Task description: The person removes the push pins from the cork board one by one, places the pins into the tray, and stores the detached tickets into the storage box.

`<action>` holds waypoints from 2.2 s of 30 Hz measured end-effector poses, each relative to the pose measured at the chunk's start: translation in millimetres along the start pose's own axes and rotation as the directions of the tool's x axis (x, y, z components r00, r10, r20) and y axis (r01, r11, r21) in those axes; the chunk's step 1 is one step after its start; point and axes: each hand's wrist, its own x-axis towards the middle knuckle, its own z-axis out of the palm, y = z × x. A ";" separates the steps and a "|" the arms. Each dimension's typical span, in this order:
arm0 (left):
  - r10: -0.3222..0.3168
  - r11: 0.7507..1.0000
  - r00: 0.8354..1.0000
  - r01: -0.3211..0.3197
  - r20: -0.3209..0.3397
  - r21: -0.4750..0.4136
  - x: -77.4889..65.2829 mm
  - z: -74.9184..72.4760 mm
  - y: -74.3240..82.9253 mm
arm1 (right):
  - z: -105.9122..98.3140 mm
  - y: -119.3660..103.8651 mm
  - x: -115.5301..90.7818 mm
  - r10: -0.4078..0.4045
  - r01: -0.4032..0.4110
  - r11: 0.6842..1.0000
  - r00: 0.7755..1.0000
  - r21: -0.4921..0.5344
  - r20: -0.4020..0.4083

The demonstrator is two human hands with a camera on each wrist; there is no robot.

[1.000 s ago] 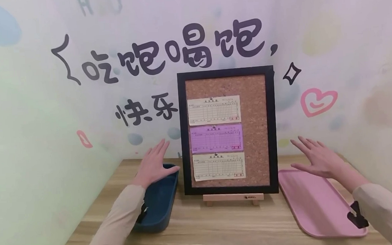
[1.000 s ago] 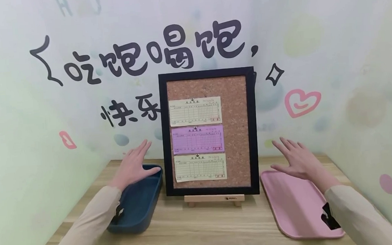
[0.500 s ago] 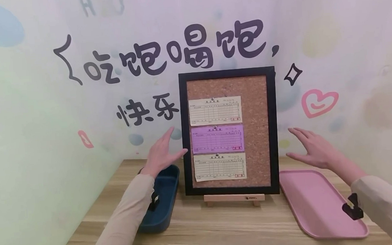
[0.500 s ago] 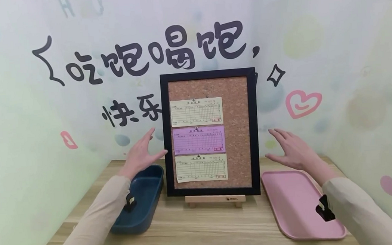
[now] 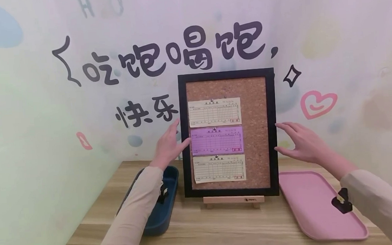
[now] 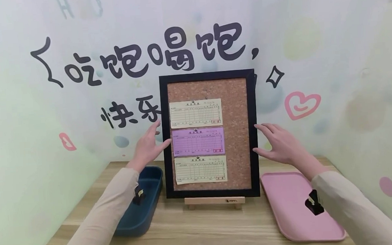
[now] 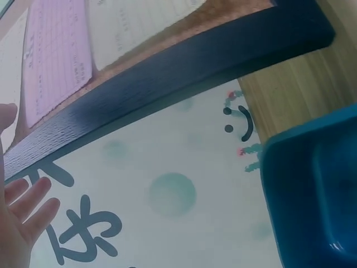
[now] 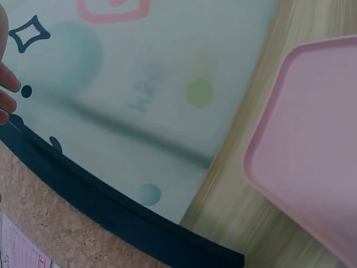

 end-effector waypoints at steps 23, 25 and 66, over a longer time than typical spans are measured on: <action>-0.137 0.990 0.990 0.137 -0.028 0.016 28.9 0.6 8.7 | 1.9 -22.8 60.3 -0.066 0.067 0.998 0.997 0.011 -0.040; -0.156 0.987 0.988 0.156 -0.018 0.025 30.9 0.7 9.9 | 1.1 -24.0 66.5 -0.073 0.073 0.997 0.996 0.015 -0.048; -0.164 0.986 0.977 0.163 -0.137 -0.014 43.0 21.4 14.5 | 11.9 -61.5 141.5 0.004 -0.006 0.998 0.999 0.062 0.033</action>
